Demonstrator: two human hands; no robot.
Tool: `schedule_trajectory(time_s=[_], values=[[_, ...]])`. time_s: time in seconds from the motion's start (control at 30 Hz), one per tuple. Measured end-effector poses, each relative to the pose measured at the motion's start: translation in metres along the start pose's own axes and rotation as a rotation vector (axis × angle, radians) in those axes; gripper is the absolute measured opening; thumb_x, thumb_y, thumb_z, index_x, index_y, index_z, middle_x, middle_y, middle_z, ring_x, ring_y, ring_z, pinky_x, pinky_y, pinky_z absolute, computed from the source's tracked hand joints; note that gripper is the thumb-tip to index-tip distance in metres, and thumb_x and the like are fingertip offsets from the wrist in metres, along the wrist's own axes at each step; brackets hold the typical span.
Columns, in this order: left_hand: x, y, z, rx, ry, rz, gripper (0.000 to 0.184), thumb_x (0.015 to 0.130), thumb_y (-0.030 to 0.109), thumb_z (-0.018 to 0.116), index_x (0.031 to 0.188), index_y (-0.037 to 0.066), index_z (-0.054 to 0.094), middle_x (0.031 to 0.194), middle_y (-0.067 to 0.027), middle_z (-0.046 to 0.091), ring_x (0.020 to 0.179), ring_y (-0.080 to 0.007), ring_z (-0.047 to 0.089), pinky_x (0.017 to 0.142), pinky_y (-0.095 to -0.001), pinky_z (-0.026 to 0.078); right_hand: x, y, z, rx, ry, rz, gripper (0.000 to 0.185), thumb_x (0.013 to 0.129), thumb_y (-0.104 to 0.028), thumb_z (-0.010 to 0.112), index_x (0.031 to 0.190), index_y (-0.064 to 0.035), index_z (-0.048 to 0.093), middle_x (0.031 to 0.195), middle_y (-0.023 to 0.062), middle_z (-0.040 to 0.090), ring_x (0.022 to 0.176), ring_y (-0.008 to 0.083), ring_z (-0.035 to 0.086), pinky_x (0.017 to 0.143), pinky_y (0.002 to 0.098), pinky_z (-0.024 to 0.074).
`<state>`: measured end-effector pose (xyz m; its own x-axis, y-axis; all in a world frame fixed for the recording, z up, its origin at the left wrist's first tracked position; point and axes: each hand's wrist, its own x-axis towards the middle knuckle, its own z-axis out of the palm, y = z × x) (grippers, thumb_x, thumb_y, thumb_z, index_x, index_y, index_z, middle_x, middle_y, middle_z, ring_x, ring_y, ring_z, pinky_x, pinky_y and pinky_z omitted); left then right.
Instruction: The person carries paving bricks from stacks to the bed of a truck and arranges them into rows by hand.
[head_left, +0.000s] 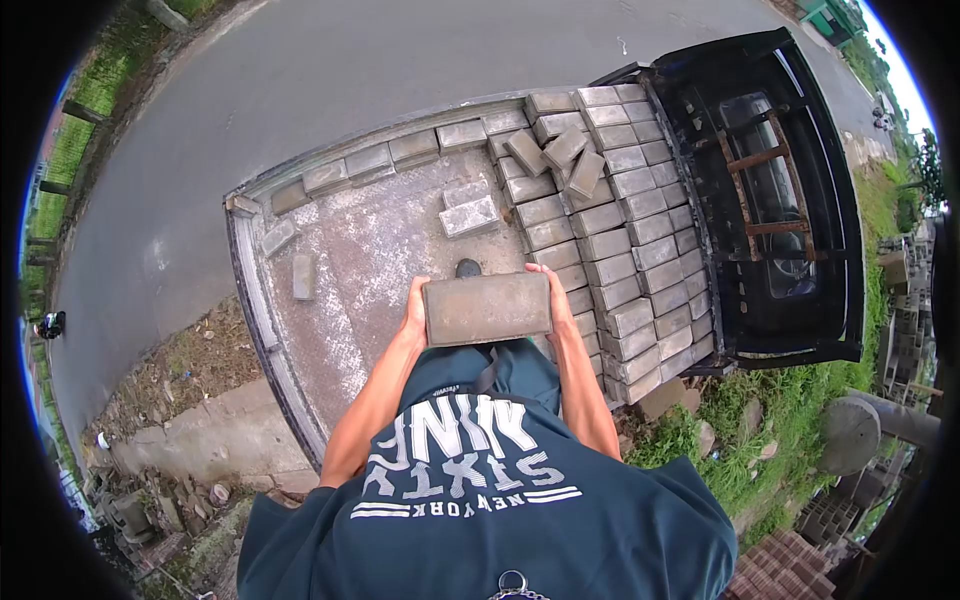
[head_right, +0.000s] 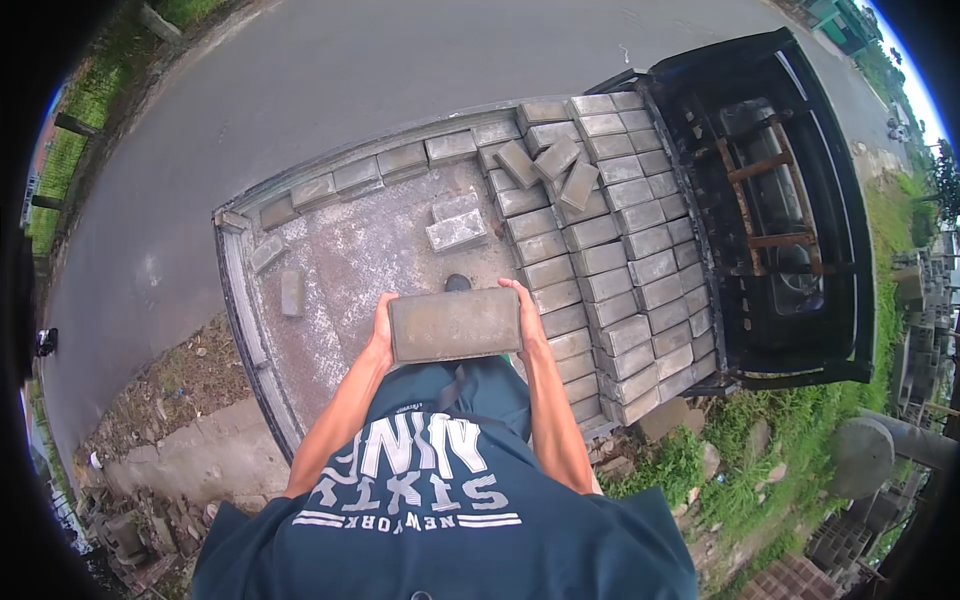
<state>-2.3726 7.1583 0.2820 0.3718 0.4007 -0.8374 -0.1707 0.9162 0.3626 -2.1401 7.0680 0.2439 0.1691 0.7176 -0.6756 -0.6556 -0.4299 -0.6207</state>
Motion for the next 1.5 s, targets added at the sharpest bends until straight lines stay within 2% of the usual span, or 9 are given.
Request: schedule_trajectory(time_s=[0.17, 0.33, 0.73, 1.0, 1.07, 1.13, 1.17, 1.37, 1.5], values=[[0.037, 0.065, -0.019, 0.018, 0.003, -0.036, 0.055, 0.081, 0.051, 0.038, 0.095, 0.004, 0.063, 0.087, -0.0120, 0.065, 0.077, -0.0254, 0.064, 0.072, -0.0393, 0.052, 0.035, -0.013, 0.047, 0.084, 0.032, 0.038, 0.051, 0.091, -0.048, 0.041, 0.122, -0.0093, 0.051, 0.110, 0.0082, 0.055, 0.099, 0.0199, 0.054, 0.086, 0.0347, 0.0448], [0.049, 0.116, -0.001, 0.115, -0.044, -0.049, 0.066, 0.082, 0.053, 0.035, 0.115, 0.000, 0.056, 0.108, -0.0181, 0.061, 0.095, -0.0288, 0.062, 0.083, -0.0410, 0.050, 0.061, -0.014, 0.065, 0.146, 0.088, -0.003, 0.050, 0.092, -0.046, 0.038, 0.126, -0.0120, 0.051, 0.120, 0.0092, 0.054, 0.108, 0.0204, 0.052, 0.093, 0.0334, 0.0415], [0.174, 0.190, -0.016, 0.339, -0.023, -0.301, 0.043, 0.082, 0.043, 0.047, 0.101, 0.006, 0.056, 0.092, -0.0097, 0.059, 0.082, -0.0212, 0.060, 0.072, -0.0348, 0.050, 0.109, 0.001, 0.103, 0.296, 0.482, -0.081, 0.064, 0.089, -0.048, 0.040, 0.139, -0.0081, 0.036, 0.135, 0.0129, 0.044, 0.122, 0.0247, 0.045, 0.101, 0.0359, 0.0358], [0.268, 0.208, -0.037, 0.553, -0.013, -0.134, 0.042, 0.082, 0.040, 0.048, 0.101, 0.004, 0.055, 0.089, -0.0099, 0.058, 0.079, -0.0199, 0.058, 0.069, -0.0336, 0.049, 0.189, 0.008, 0.094, 0.333, 0.558, -0.039, 0.063, 0.088, -0.048, 0.044, 0.136, -0.0086, 0.039, 0.131, 0.0133, 0.046, 0.119, 0.0251, 0.046, 0.099, 0.0361, 0.0377], [0.301, 0.196, -0.042, 0.598, -0.036, -0.098, 0.043, 0.082, 0.041, 0.047, 0.100, 0.003, 0.057, 0.090, -0.0114, 0.060, 0.078, -0.0210, 0.061, 0.069, -0.0345, 0.051, 0.215, 0.016, 0.075, 0.330, 0.584, -0.020, 0.060, 0.088, -0.047, 0.045, 0.135, -0.0089, 0.040, 0.129, 0.0126, 0.047, 0.117, 0.0243, 0.047, 0.098, 0.0357, 0.0384], [0.327, 0.190, -0.026, 0.494, 0.058, -0.077, 0.025, 0.082, 0.030, 0.051, 0.072, 0.007, 0.054, 0.067, 0.0015, 0.049, 0.067, -0.0095, 0.047, 0.063, -0.0274, 0.039, 0.248, 0.029, 0.046, 0.392, 0.571, -0.033, 0.056, 0.089, -0.045, 0.047, 0.131, -0.0089, 0.044, 0.124, 0.0098, 0.050, 0.114, 0.0219, 0.048, 0.098, 0.0346, 0.0383], [0.341, 0.180, -0.025, 0.495, 0.060, -0.087, 0.025, 0.082, 0.030, 0.051, 0.072, 0.007, 0.054, 0.067, 0.0015, 0.049, 0.067, -0.0095, 0.047, 0.063, -0.0274, 0.039, 0.262, 0.037, 0.030, 0.393, 0.579, -0.025, 0.056, 0.089, -0.045, 0.047, 0.131, -0.0089, 0.044, 0.124, 0.0098, 0.050, 0.114, 0.0219, 0.048, 0.098, 0.0346, 0.0383], [0.438, 0.066, -0.051, 0.476, 0.254, -0.034, 0.056, 0.081, 0.039, 0.055, 0.121, 0.000, 0.049, 0.117, -0.0115, 0.051, 0.109, -0.0202, 0.048, 0.096, -0.0321, 0.035, 0.339, 0.066, -0.086, 0.239, 0.545, 0.029, 0.053, 0.089, -0.046, 0.048, 0.125, -0.0074, 0.049, 0.116, 0.0057, 0.053, 0.108, 0.0180, 0.048, 0.095, 0.0318, 0.0376], [0.493, -0.036, -0.093, 0.210, 0.326, -0.157, 0.056, 0.078, 0.043, 0.055, 0.115, 0.001, 0.053, 0.113, -0.0141, 0.055, 0.105, -0.0221, 0.053, 0.091, -0.0349, 0.042, 0.373, 0.113, -0.163, 0.091, 0.447, 0.106, 0.051, 0.088, -0.047, 0.048, 0.121, -0.0084, 0.050, 0.111, 0.0041, 0.053, 0.106, 0.0167, 0.048, 0.094, 0.0309, 0.0376]])
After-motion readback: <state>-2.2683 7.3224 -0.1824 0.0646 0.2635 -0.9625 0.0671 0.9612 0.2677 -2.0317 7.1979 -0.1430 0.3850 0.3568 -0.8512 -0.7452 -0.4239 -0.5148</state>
